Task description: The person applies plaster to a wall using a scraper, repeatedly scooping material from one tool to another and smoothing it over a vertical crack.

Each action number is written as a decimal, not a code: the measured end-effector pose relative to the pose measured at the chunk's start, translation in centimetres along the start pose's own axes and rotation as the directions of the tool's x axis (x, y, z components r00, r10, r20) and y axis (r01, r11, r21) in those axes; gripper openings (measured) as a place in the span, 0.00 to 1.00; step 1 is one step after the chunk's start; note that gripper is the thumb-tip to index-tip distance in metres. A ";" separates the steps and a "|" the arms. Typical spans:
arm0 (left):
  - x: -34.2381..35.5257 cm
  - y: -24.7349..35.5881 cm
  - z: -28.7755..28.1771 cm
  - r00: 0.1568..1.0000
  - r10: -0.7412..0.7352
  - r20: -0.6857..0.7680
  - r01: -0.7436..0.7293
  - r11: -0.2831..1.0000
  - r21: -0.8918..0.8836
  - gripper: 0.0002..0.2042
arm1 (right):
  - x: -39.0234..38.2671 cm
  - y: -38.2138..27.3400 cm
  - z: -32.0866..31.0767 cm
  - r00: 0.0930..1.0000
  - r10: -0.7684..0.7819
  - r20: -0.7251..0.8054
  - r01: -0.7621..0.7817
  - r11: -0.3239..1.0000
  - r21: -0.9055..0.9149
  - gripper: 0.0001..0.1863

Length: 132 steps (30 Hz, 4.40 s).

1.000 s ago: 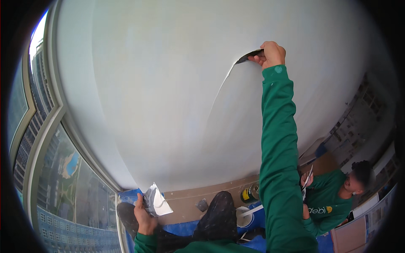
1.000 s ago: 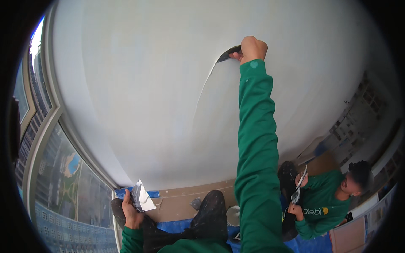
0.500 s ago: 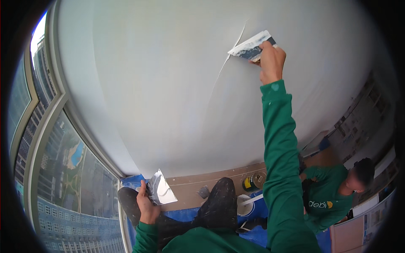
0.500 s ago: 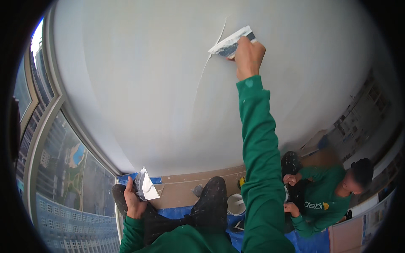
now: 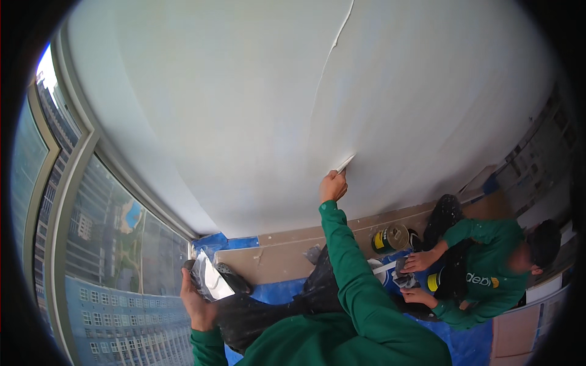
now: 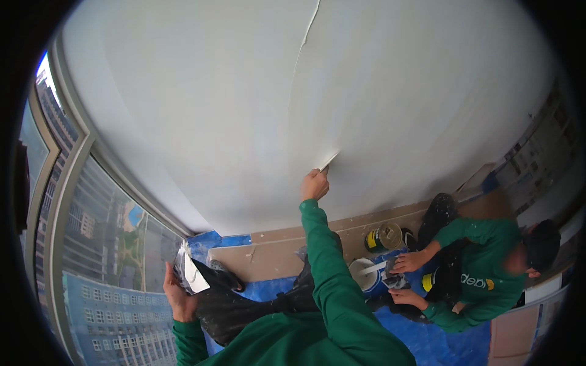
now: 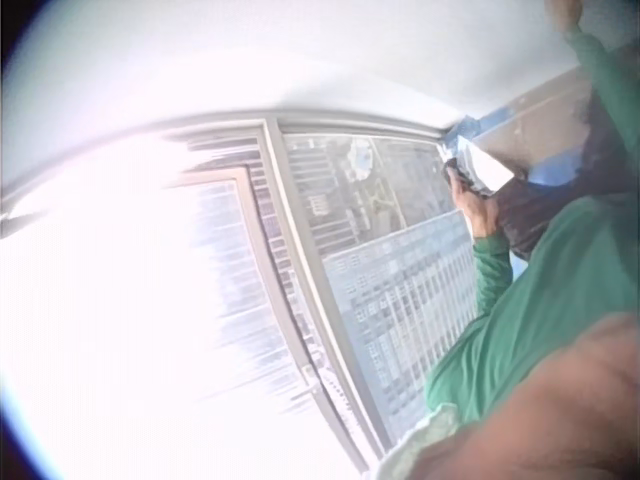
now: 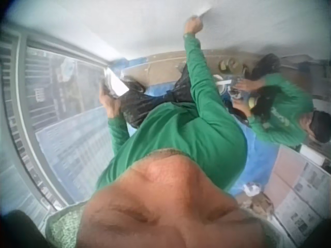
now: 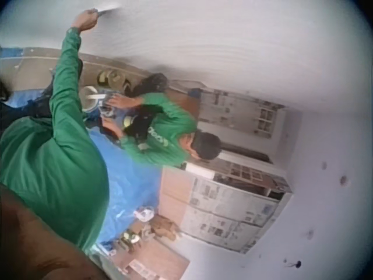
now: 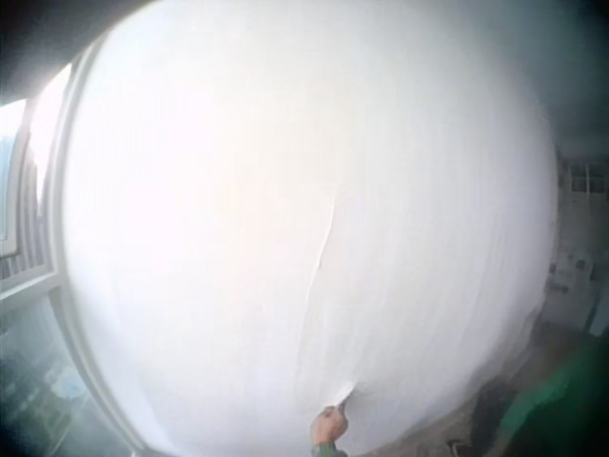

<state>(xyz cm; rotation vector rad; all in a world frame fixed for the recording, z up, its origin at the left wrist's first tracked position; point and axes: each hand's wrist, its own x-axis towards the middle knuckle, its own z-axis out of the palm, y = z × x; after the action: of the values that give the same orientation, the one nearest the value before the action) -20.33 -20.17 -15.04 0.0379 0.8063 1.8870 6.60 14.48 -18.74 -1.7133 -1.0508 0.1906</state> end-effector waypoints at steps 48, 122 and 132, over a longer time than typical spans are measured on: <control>-2.8 -2.0 0.6 0.984 -0.176 -0.015 0.177 0.984 0.039 0.20 | 0.8 2.7 -1.0 0.773 0.426 0.471 -0.619 0.344 0.706 0.19; -0.5 -1.4 4.3 0.982 -0.188 0.003 0.187 0.980 0.073 0.19 | 3.9 11.3 0.5 0.738 0.499 0.455 -0.645 0.321 0.694 0.15; 2.5 -3.2 2.8 0.956 -0.292 0.036 0.288 0.955 0.075 0.20 | 11.7 -14.0 -11.9 0.935 0.169 0.313 -0.355 0.471 0.807 0.12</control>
<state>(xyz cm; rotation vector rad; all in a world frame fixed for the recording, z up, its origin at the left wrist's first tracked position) -17.90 -15.87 -15.41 0.0058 0.7995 1.5753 12.93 15.23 2.14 -0.8985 -0.6034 0.9485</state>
